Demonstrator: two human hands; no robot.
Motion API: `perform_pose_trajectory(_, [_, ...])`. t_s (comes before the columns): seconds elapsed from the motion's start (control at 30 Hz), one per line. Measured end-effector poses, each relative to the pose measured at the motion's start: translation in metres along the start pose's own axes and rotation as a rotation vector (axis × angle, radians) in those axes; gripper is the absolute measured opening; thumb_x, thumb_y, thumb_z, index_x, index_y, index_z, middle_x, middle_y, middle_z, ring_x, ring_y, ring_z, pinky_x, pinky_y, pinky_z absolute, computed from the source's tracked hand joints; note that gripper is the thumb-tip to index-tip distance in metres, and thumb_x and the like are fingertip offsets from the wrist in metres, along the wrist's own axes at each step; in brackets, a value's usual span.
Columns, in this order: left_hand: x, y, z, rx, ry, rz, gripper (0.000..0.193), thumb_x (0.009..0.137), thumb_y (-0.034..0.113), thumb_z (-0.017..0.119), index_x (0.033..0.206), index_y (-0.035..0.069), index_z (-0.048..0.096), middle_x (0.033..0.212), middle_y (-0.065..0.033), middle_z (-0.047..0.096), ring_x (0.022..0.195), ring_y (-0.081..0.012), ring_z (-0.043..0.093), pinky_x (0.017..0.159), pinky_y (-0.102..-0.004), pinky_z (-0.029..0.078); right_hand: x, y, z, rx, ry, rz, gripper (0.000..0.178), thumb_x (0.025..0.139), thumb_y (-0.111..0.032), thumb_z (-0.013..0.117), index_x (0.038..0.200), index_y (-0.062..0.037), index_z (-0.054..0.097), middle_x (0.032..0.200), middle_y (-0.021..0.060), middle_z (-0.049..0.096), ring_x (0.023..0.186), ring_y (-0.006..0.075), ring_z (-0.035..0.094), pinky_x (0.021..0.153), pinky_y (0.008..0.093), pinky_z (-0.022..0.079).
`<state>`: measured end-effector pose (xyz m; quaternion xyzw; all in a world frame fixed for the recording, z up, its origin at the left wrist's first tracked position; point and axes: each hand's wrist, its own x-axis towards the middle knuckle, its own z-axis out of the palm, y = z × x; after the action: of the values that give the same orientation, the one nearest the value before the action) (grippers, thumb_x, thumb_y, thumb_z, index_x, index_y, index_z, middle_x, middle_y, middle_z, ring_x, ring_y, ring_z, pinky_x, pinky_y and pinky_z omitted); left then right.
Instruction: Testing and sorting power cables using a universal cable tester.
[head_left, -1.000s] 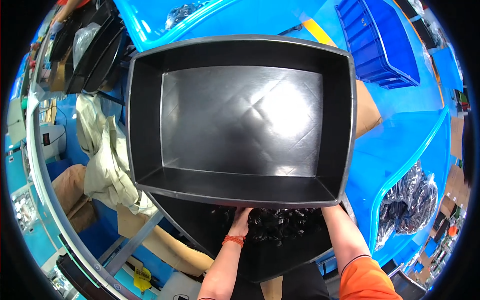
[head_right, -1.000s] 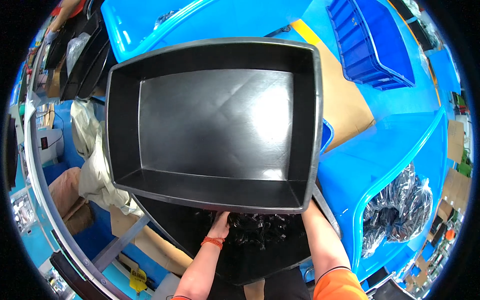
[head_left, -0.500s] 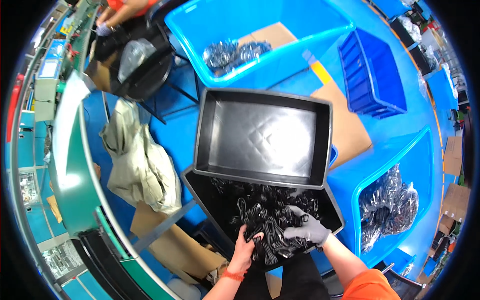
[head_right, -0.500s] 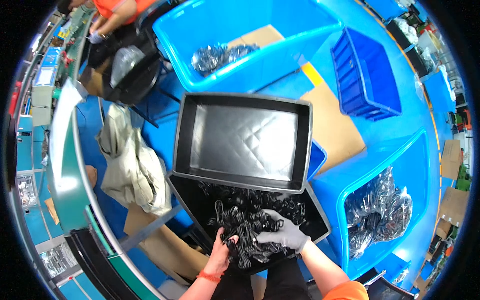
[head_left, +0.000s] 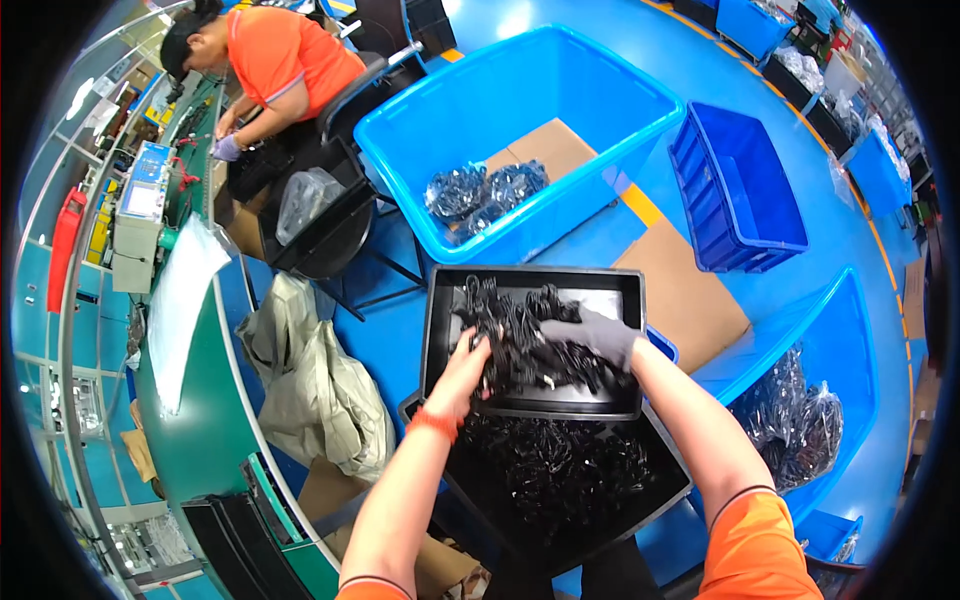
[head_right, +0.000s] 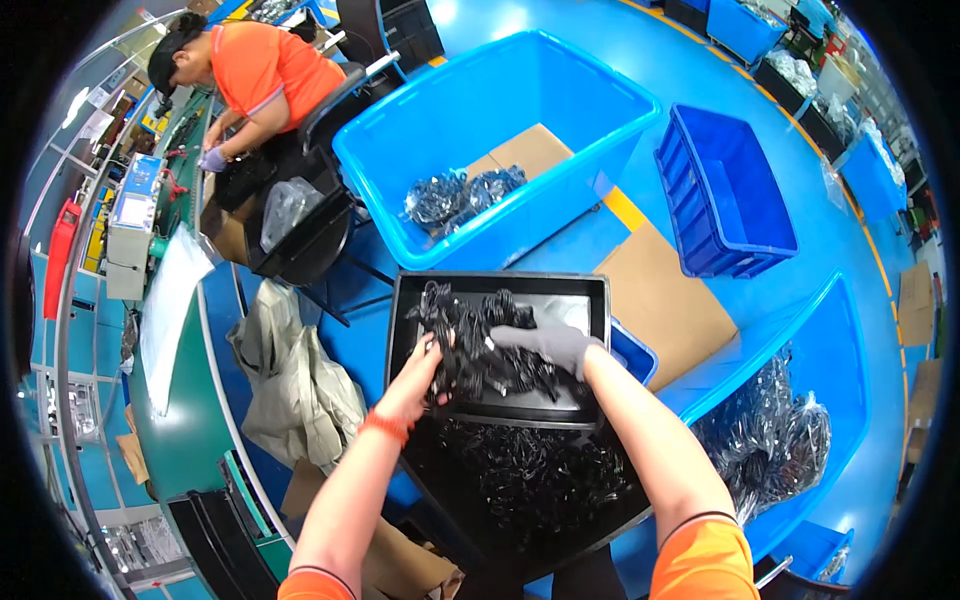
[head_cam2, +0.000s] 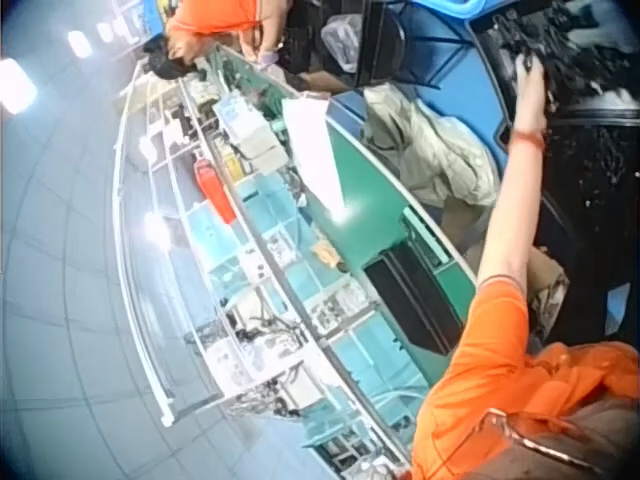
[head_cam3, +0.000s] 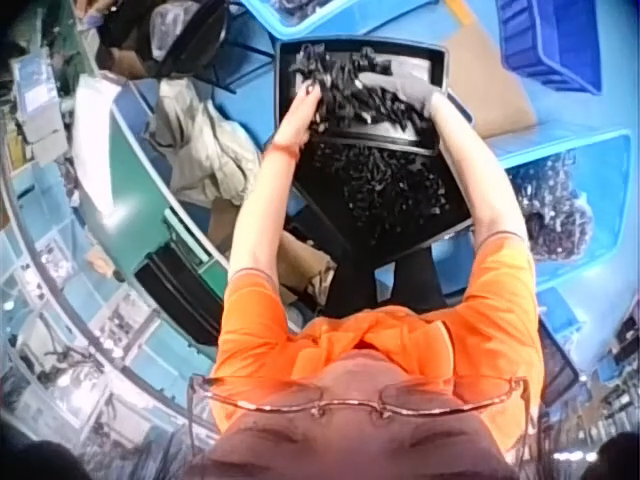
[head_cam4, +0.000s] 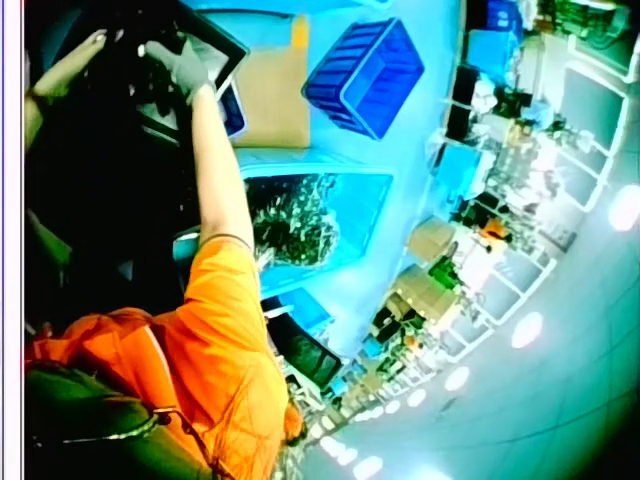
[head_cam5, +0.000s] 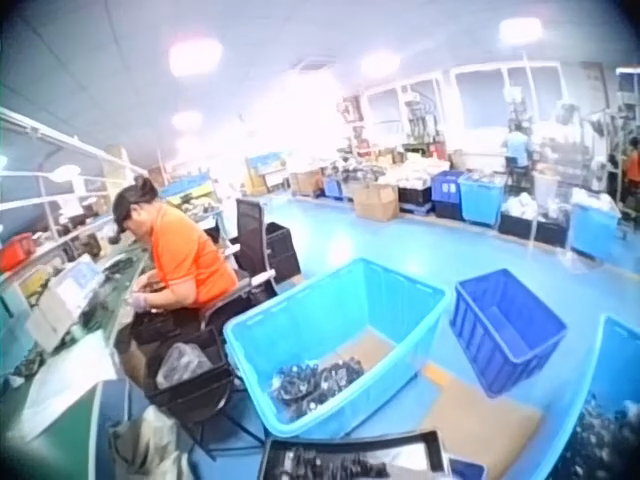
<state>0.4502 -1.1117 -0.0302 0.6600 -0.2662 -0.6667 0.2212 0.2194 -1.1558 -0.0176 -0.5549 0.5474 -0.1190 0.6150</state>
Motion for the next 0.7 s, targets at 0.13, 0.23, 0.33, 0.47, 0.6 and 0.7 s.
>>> perform_pose_trajectory(0.13, [0.039, -0.004, 0.001, 1.388, 0.238, 0.164, 0.057, 0.094, 0.058, 0.034, 0.135, 0.021, 0.046, 0.088, -0.0113, 0.07, 0.076, -0.0284, 0.068, 0.059, -0.0405, 0.051, 0.024, 0.023, -0.004, -0.493, 0.135, 0.264, 0.076, 0.079, -0.063, 0.057, 0.134, -0.0114, 0.046, 0.119, 0.02, 0.06, 0.105, 0.0345, 0.061, 0.092, 0.0404, 0.047])
perform_pose_trajectory(0.23, [0.028, -0.003, 0.005, 1.733, 0.494, 0.692, 0.048, 0.09, 0.057, 0.045, 0.102, 0.015, 0.065, 0.057, -0.0104, 0.062, 0.056, -0.0267, 0.065, 0.053, -0.0384, 0.048, 0.015, 0.03, -0.005, -0.752, 0.287, 0.076, 0.067, 0.082, -0.054, 0.059, 0.13, -0.0085, 0.048, 0.122, 0.0165, 0.058, 0.109, 0.033, 0.058, 0.089, 0.0412, 0.048])
perform_pose_trajectory(0.33, [0.017, 0.007, 0.004, 1.682, 0.47, 0.896, 0.033, 0.083, 0.039, 0.063, 0.065, 0.012, 0.062, 0.054, -0.008, 0.059, 0.052, -0.0262, 0.062, 0.048, -0.0364, 0.046, -0.016, 0.038, -0.002, -0.647, 0.7, -0.375, 0.047, 0.085, -0.038, 0.062, 0.121, -0.0081, 0.053, 0.112, 0.0148, 0.059, 0.105, 0.0328, 0.056, 0.083, 0.0425, 0.048])
perform_pose_trajectory(0.47, [-0.01, -0.01, 0.003, 1.273, 0.612, 1.116, 0.033, 0.085, 0.027, 0.065, 0.061, 0.006, 0.056, 0.057, -0.0066, 0.056, 0.05, -0.0246, 0.054, 0.047, -0.0341, 0.041, -0.106, 0.075, 0.011, -0.295, 0.541, -0.441, 0.009, 0.083, -0.009, 0.06, 0.075, -0.0036, 0.062, 0.071, 0.0119, 0.06, 0.065, 0.0277, 0.059, 0.059, 0.0328, 0.045])
perform_pose_trajectory(0.6, [-0.066, -0.132, 0.031, 0.255, 0.423, 0.516, 0.036, 0.097, 0.022, 0.052, 0.065, 0.005, 0.057, 0.057, -0.0024, 0.052, 0.051, -0.01, 0.049, 0.049, -0.0283, 0.037, -0.149, 0.167, 0.078, -0.06, 0.381, 0.257, 0.028, 0.086, -0.03, 0.061, 0.093, -0.0038, 0.067, 0.089, 0.0166, 0.067, 0.083, 0.0315, 0.066, 0.074, 0.0384, 0.051])
perform_pose_trajectory(0.7, [-0.051, -0.265, 0.064, -0.193, 0.186, -0.427, 0.045, 0.093, 0.043, 0.055, 0.11, 0.002, 0.056, 0.1, -0.0069, 0.059, 0.094, -0.0137, 0.056, 0.08, -0.0293, 0.047, -0.131, 0.285, 0.099, -0.427, 0.182, 0.931, 0.092, 0.082, -0.066, 0.051, 0.146, -0.0072, 0.022, 0.139, 0.0216, 0.042, 0.121, 0.0375, 0.049, 0.099, 0.0436, 0.04])
